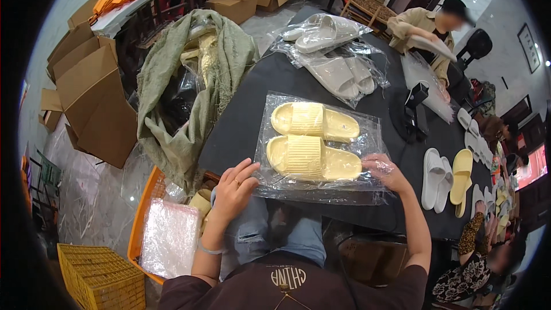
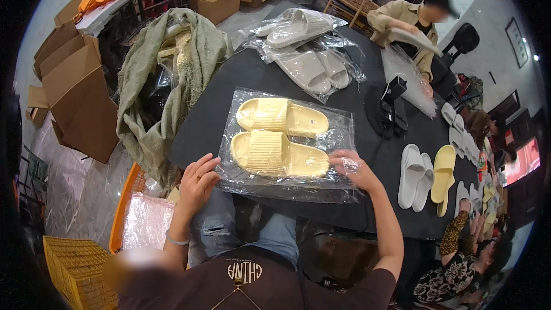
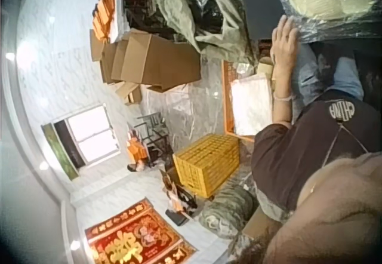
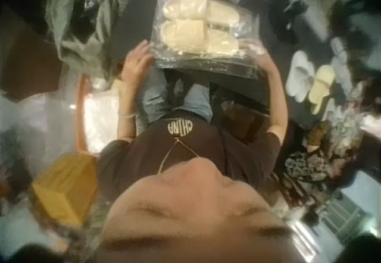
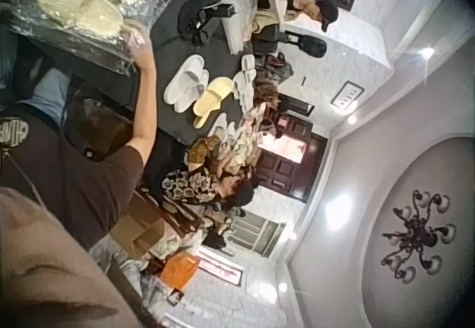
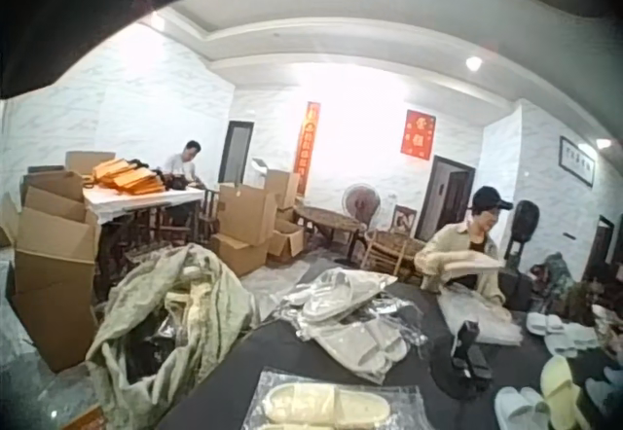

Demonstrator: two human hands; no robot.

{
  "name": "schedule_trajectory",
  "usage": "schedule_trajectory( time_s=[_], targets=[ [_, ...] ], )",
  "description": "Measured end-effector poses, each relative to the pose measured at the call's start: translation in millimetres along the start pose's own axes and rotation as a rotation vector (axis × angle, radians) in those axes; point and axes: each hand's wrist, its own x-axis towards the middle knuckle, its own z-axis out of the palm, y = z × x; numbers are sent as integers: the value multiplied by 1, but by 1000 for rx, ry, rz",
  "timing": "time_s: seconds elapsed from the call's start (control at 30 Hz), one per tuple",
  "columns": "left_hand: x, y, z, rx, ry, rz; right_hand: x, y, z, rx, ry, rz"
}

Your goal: The person packs pairs of slippers into clear plastic bags. They retrieve slippers from a large sack, place them on a table, and insert them into bags. The person handles yellow, white, and black slippers, placing the packaged pairs on the table or into a crate.

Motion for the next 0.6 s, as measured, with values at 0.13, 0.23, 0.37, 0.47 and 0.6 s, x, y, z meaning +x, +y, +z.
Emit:
schedule_trajectory(
  time_s=[0.13, 0.23, 0.37, 0.47, 0.6],
  targets=[
    [-3, 2, 1, 37, 45, 1, 53, -3, 23, -327, -15, -180],
    [-6, -2, 2, 19, 15, 48, 97, -18, 37, -287, 4, -174],
    [-4, -1, -3, 28, 1, 45, 141, -25, 63, -257, 13, -9],
    [-1, 2, 1, 57, 36, 61, 147, 43, 85, -218, 165, -21],
    [-19, 9, -5, 167, 15, 45, 151, 2, 71, -322, 215, -180]
  ],
)
